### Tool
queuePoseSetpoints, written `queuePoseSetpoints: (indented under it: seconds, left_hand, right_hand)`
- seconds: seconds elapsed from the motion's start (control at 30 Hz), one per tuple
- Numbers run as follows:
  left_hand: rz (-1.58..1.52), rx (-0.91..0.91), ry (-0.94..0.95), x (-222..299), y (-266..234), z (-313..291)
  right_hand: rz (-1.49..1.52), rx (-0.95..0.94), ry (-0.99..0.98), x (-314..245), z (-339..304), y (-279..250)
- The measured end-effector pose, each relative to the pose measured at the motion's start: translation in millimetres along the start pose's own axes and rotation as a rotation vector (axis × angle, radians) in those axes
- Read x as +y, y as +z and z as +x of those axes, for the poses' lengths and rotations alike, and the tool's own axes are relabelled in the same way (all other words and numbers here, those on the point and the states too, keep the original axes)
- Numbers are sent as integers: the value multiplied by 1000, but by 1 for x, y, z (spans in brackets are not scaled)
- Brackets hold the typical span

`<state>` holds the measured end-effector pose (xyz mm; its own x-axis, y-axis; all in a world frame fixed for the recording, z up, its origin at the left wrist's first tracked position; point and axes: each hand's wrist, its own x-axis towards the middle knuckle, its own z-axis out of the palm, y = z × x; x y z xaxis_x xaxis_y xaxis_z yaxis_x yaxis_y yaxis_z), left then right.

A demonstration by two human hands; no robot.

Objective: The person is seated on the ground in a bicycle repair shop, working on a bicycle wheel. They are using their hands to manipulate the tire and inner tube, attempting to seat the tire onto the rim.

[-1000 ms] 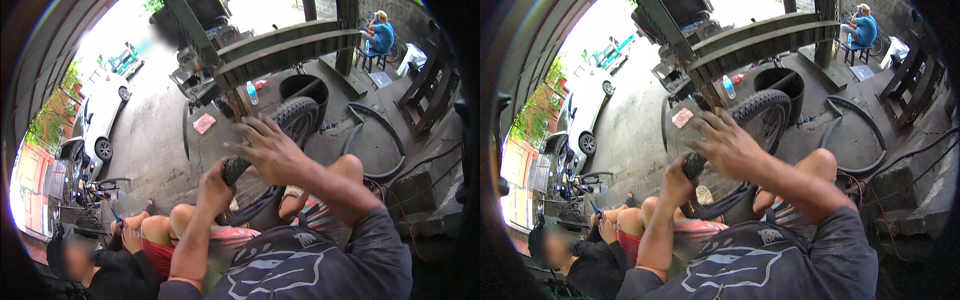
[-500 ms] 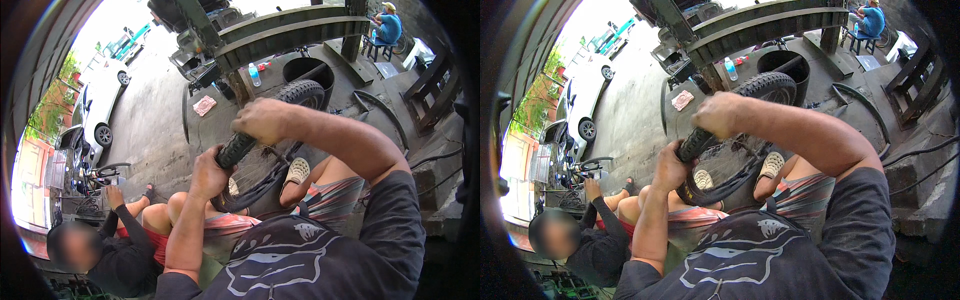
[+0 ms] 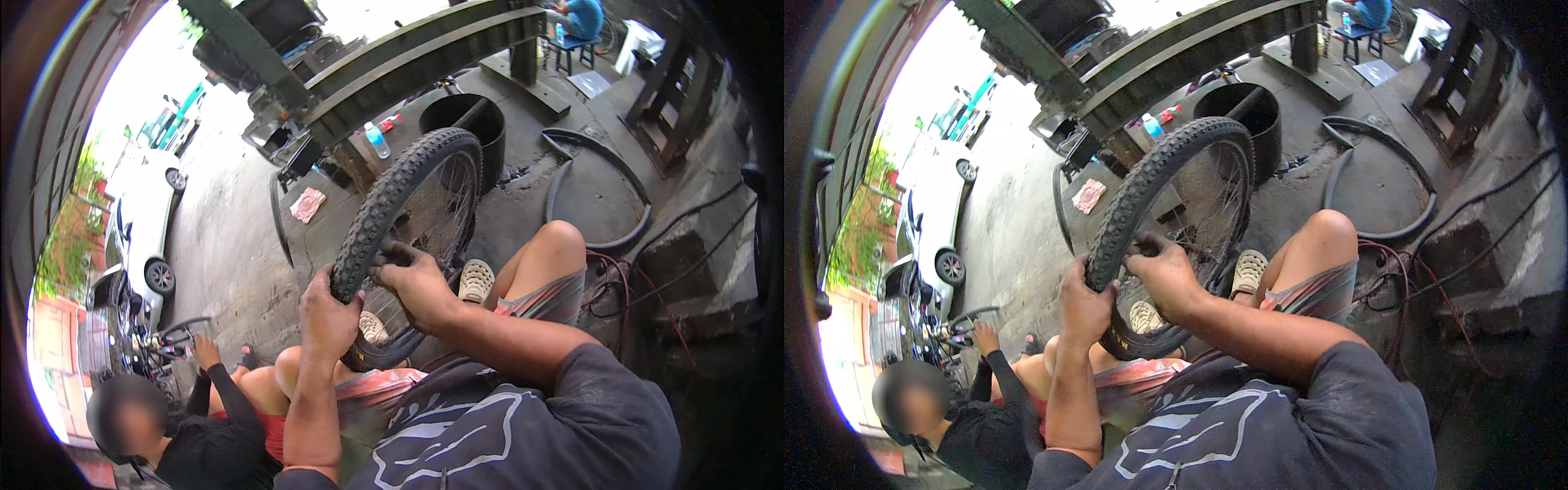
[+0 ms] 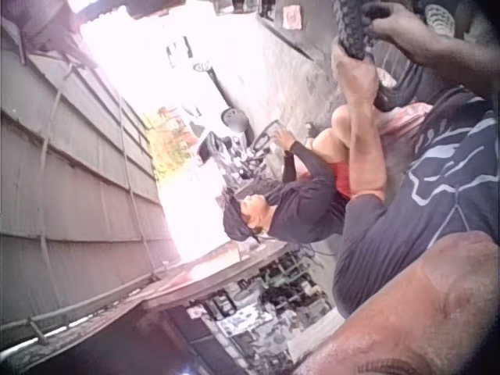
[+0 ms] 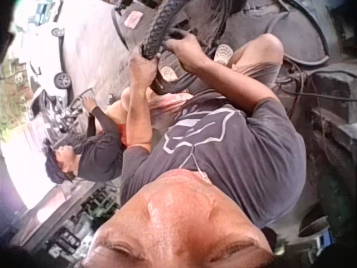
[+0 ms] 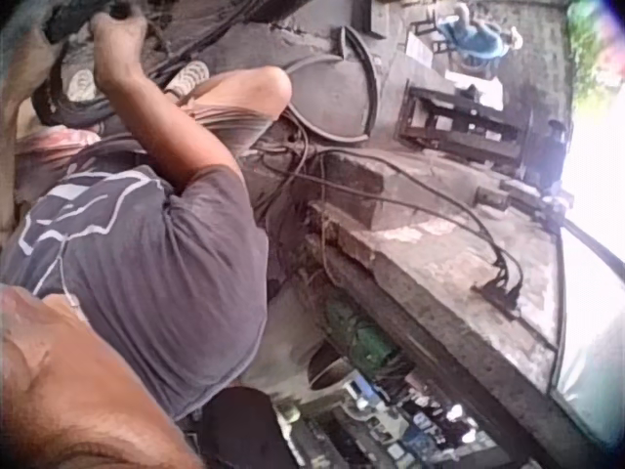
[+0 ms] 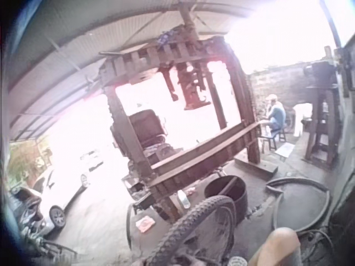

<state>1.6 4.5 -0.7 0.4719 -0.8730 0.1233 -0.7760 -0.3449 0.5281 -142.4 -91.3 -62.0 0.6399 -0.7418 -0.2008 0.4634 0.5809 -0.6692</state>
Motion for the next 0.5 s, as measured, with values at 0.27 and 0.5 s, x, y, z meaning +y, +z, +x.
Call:
queuePoseSetpoints:
  seconds: [0.27, 0.5]
  left_hand:
    - [71, -35, 38, -2, 1, -4]
    - [61, -21, 21, -11, 11, -23]
  right_hand:
    - [235, 81, 258, -31, -6, 2]
    - [305, 67, 260, -23, -13, 18]
